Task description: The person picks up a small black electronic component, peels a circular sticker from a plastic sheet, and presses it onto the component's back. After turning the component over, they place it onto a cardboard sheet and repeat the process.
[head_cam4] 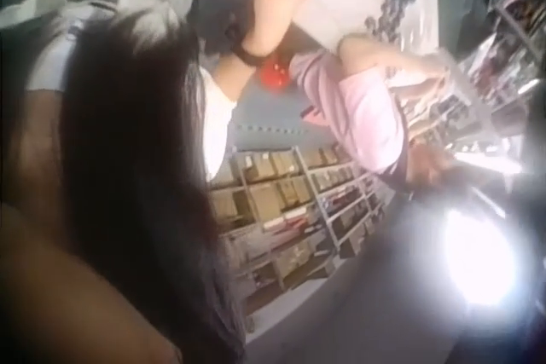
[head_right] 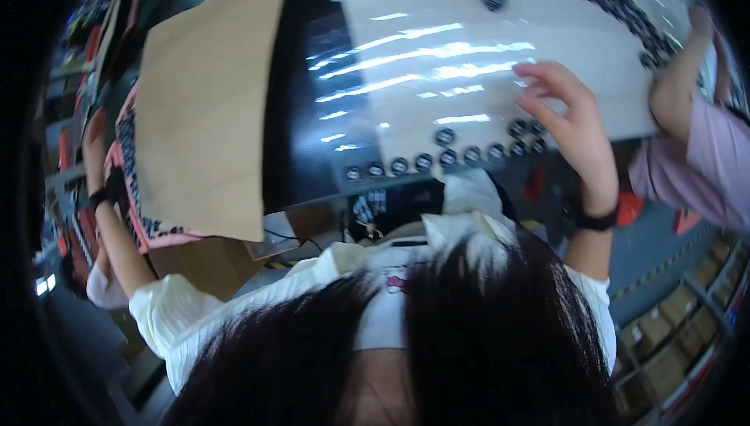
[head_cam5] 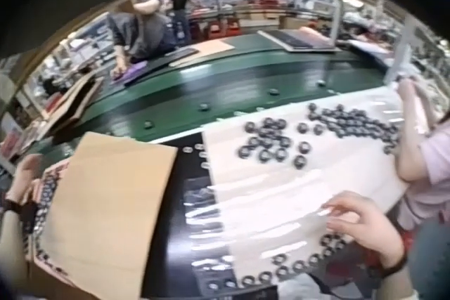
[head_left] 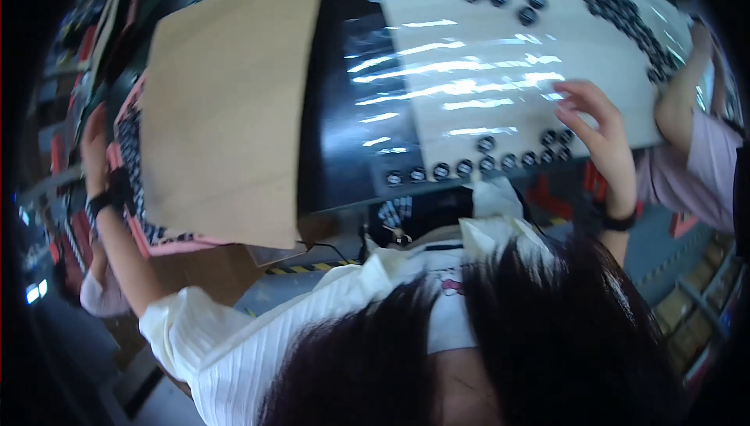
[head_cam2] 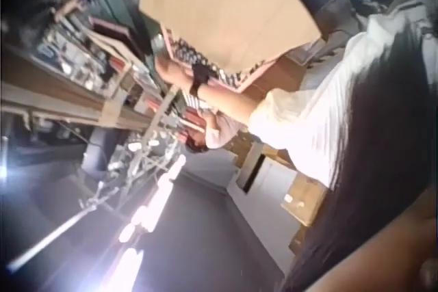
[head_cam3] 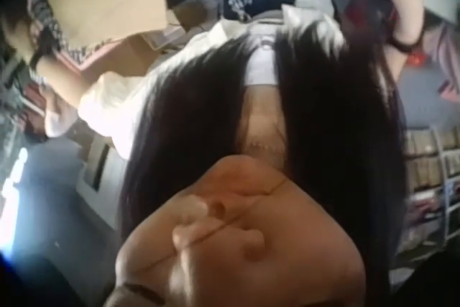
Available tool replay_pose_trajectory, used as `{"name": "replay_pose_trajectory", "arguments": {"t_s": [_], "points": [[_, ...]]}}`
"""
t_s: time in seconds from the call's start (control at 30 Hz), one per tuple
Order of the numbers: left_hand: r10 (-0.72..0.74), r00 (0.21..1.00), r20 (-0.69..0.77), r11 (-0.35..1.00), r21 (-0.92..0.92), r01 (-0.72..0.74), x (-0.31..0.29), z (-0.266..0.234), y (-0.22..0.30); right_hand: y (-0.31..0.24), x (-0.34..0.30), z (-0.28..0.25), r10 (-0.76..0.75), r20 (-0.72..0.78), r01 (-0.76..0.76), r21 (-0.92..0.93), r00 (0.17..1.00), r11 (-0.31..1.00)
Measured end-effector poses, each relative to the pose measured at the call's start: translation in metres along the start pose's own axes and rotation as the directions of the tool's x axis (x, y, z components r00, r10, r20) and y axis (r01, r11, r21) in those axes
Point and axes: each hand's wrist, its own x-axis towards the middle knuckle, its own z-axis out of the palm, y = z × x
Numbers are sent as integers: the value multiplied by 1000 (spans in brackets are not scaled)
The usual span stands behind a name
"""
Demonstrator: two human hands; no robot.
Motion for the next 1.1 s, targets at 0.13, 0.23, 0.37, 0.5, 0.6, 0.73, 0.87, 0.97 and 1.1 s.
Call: {"name": "replay_pose_trajectory", "arguments": {"t_s": [0.13, 0.23, 0.37, 0.5, 0.6, 0.73, 0.87, 0.97, 1.1], "points": [[186, 975, 118, 864, 454, -219, -16, 48, 134, 21, 1, 11, -38, -28, 36, -74, 999, 997], [246, 941, 233, 827, 456, -329, -51, 135, 255, 35, 10, 26, -115, 70, 117, -30, 991, 993], [400, 772, 495, 772, 273, -575, -62, 275, 339, 48, 14, 53, -131, 89, 133, -16, 987, 991], [451, 675, 584, 634, 323, -703, -77, 377, 344, 32, 21, 82, -303, 156, 319, -88, 940, 944], [407, 704, 582, 654, 353, -670, -68, 409, 345, 31, 27, 85, -333, 153, 356, -163, 930, 920], [293, 743, 602, 744, 345, -573, -61, 420, 347, 23, 20, 72, -368, 164, 387, -103, 915, 916], [159, 738, 656, 750, 405, -522, -55, 419, 346, 26, 6, 36, -489, 40, 456, 300, 871, 838], [164, 748, 643, 764, 396, -509, -59, 417, 351, 51, -4, 21, -197, -55, 204, 171, 979, 964], [231, 808, 541, 761, 417, -497, -70, 438, 373, 59, -5, 25, -216, -23, 215, -21, 976, 976]]}}
